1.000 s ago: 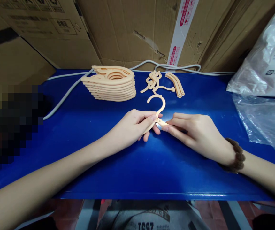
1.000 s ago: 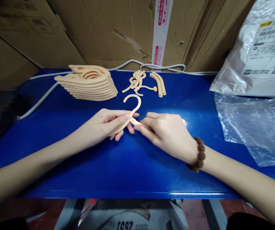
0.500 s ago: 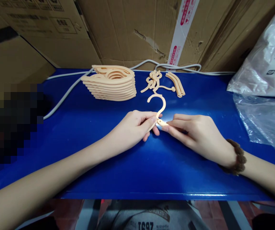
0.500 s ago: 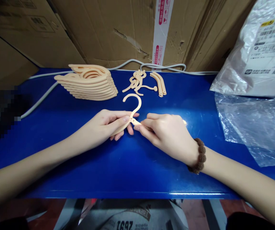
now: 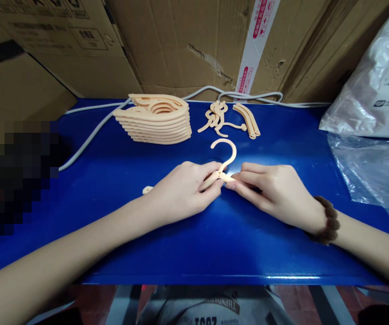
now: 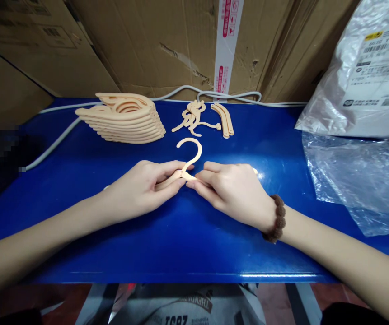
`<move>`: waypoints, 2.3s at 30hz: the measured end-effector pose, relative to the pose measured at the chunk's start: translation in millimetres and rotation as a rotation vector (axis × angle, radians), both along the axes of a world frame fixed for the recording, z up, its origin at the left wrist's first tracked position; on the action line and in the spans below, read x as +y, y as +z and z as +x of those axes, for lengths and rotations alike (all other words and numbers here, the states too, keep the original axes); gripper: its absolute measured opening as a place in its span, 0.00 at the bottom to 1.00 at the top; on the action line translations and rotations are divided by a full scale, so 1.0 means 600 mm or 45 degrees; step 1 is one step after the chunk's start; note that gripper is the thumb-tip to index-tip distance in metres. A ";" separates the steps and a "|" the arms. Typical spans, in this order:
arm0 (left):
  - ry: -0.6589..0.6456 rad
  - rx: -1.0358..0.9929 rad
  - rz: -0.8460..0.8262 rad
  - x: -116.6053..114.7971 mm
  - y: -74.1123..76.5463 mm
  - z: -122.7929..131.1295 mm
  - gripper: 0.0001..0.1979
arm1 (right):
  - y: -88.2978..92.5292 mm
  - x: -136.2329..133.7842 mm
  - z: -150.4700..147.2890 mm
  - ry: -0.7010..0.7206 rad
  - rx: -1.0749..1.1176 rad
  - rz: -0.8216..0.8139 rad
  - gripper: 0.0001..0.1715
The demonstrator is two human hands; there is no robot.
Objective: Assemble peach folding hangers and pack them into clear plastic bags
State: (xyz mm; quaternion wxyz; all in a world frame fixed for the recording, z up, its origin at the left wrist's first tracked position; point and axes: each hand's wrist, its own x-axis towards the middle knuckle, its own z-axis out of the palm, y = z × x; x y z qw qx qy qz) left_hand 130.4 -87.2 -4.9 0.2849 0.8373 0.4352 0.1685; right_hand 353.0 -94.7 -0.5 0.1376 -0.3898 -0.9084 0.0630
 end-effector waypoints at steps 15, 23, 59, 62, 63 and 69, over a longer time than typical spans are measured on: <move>-0.173 0.746 0.350 0.011 0.014 -0.003 0.16 | -0.004 0.022 0.008 0.120 0.001 0.339 0.18; -0.157 0.705 0.370 0.013 0.015 -0.006 0.17 | 0.009 0.020 0.011 0.017 0.058 0.502 0.13; -0.144 0.472 0.596 0.010 0.001 -0.012 0.18 | -0.005 0.023 0.007 0.069 0.230 0.227 0.13; -0.151 0.467 0.611 0.011 0.001 -0.012 0.17 | -0.006 0.024 0.007 0.070 0.220 0.211 0.13; -0.155 0.464 0.619 0.011 0.001 -0.012 0.17 | -0.006 0.024 0.007 0.075 0.212 0.210 0.14; -0.192 0.398 0.664 0.009 -0.004 -0.013 0.17 | -0.006 0.025 0.008 0.082 0.143 0.193 0.18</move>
